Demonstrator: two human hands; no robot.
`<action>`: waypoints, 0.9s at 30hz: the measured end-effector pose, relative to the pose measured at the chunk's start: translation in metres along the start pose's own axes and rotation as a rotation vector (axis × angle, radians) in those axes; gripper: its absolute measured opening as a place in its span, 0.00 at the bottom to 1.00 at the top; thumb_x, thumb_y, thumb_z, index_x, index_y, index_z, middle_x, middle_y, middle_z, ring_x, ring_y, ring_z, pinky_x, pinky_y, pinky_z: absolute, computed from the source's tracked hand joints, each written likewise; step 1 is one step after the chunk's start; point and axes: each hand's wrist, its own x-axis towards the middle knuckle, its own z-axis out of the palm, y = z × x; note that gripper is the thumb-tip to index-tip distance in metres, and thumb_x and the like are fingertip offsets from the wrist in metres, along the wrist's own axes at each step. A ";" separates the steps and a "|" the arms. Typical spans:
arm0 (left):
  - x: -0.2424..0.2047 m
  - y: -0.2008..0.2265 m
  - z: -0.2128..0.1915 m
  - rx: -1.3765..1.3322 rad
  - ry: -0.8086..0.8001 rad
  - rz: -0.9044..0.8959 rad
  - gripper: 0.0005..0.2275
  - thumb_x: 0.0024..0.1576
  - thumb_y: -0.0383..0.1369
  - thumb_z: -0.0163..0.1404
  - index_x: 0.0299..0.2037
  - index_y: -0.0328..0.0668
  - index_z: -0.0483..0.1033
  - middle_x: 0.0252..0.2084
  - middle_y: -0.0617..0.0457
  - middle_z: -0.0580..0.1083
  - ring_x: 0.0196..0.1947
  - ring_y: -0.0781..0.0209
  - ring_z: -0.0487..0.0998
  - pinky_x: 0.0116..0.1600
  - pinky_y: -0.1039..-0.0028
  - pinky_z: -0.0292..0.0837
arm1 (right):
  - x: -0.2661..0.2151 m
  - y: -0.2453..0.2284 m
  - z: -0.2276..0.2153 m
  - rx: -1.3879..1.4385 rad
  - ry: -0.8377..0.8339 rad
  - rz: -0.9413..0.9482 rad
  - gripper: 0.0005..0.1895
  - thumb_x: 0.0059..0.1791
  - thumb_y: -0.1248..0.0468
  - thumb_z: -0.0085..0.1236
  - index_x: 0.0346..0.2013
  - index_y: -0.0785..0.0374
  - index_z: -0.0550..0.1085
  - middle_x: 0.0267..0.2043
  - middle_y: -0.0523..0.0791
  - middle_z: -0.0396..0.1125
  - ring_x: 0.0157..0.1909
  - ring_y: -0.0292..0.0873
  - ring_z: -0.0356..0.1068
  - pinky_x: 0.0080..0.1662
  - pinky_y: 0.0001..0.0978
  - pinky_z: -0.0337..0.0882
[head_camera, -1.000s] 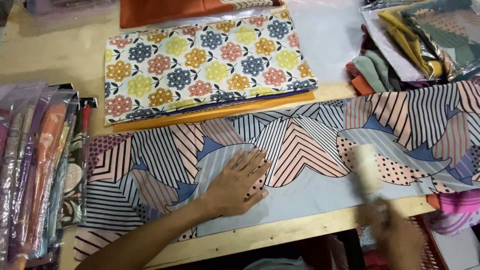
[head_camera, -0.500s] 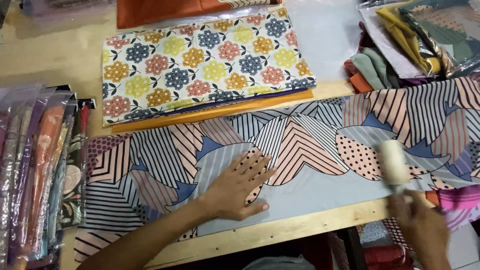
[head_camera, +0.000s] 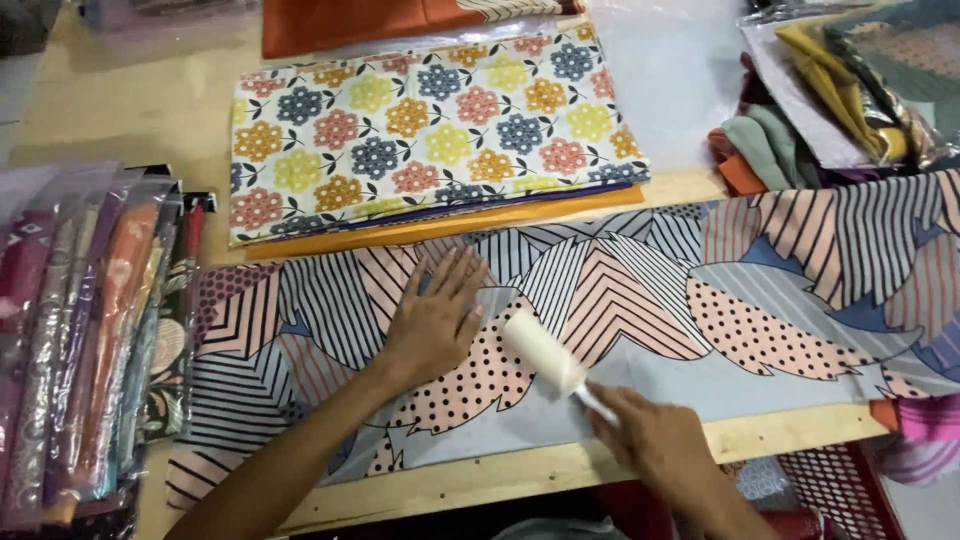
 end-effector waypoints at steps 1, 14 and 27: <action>0.001 0.000 0.001 0.000 0.001 -0.003 0.28 0.66 0.48 0.23 0.76 0.54 0.37 0.80 0.52 0.34 0.80 0.58 0.31 0.76 0.52 0.16 | 0.006 0.002 -0.022 -0.001 -0.001 -0.003 0.24 0.50 0.40 0.49 0.62 0.26 0.67 0.52 0.28 0.74 0.16 0.39 0.73 0.21 0.35 0.77; -0.001 0.003 -0.008 0.005 0.021 -0.057 0.30 0.64 0.52 0.26 0.76 0.57 0.37 0.80 0.55 0.35 0.79 0.58 0.32 0.73 0.43 0.11 | 0.038 0.072 -0.085 0.166 0.313 0.593 0.22 0.60 0.45 0.40 0.63 0.50 0.71 0.44 0.49 0.78 0.34 0.49 0.76 0.32 0.39 0.72; -0.006 -0.040 -0.002 -0.004 0.222 0.004 0.26 0.67 0.45 0.33 0.76 0.50 0.54 0.79 0.48 0.50 0.79 0.50 0.45 0.76 0.44 0.27 | 0.051 0.007 -0.088 0.140 0.132 0.473 0.27 0.48 0.48 0.53 0.62 0.47 0.73 0.37 0.59 0.78 0.45 0.69 0.77 0.49 0.60 0.74</action>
